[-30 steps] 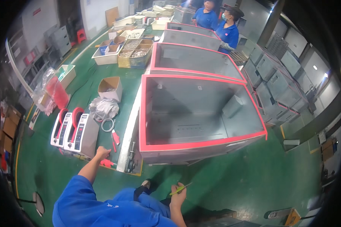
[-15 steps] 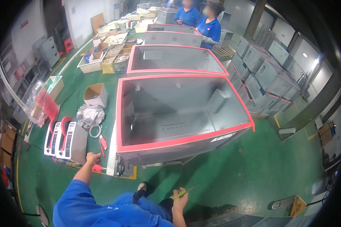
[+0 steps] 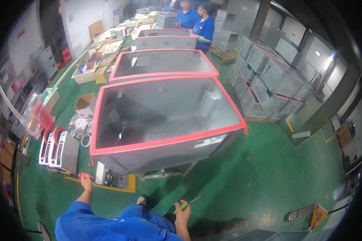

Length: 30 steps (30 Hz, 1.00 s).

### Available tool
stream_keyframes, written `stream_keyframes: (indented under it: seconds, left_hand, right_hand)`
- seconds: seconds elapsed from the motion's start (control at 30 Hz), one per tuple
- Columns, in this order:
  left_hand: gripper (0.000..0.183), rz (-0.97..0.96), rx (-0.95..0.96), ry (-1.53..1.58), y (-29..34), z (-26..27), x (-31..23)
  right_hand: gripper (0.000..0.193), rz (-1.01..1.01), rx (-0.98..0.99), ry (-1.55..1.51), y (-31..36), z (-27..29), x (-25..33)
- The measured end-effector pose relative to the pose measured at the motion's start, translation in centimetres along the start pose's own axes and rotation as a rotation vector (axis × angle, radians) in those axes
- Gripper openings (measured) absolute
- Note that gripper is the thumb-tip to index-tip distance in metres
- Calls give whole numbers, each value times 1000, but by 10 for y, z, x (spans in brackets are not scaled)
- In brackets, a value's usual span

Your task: The person loads a roll of red protective tape into a dual dispenser machine and pulls a strip to prime it. They then apply the tape along the edges of a large metal cabinet frame, smoothing it down by hand. Finally, they use scissors to trim the excess tape at the corners.

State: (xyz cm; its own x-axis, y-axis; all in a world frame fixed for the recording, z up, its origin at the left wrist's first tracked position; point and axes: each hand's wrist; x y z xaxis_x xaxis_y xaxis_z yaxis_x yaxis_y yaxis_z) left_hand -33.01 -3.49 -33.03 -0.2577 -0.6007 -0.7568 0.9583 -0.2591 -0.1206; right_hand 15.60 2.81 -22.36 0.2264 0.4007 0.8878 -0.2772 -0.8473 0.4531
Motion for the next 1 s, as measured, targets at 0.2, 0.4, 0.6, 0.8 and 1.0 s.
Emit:
stream_keyframes:
  seconds: [0.2,0.4,0.6,0.8,1.0]
  left_hand:
    - [27,557,981,20,181,-27,-1]
    - [38,-191,1371,-192,298,-94,-122]
    - [25,-628,1393,254,344,-105,-372]
    - [40,13,1663,897,388,-139,-514]
    - [40,334,1420,996,405,-143,-565]
  right_hand:
    - [29,80,-41,40,-47,78,67]
    - [23,103,25,-88,-103,111,107]
    - [25,413,178,43,-177,95,190]
    - [29,554,305,192,-230,94,271]
    - [32,477,581,244,-292,103,297]
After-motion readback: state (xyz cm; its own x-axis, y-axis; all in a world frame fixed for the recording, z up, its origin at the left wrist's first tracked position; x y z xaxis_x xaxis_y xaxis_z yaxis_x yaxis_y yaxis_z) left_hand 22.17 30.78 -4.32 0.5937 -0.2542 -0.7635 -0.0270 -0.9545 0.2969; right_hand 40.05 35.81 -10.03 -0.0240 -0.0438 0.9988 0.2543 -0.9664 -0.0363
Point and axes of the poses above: each hand's wrist, its own y-axis away from the middle knuckle, its own z-axis out of the back of the hand, x = y × z
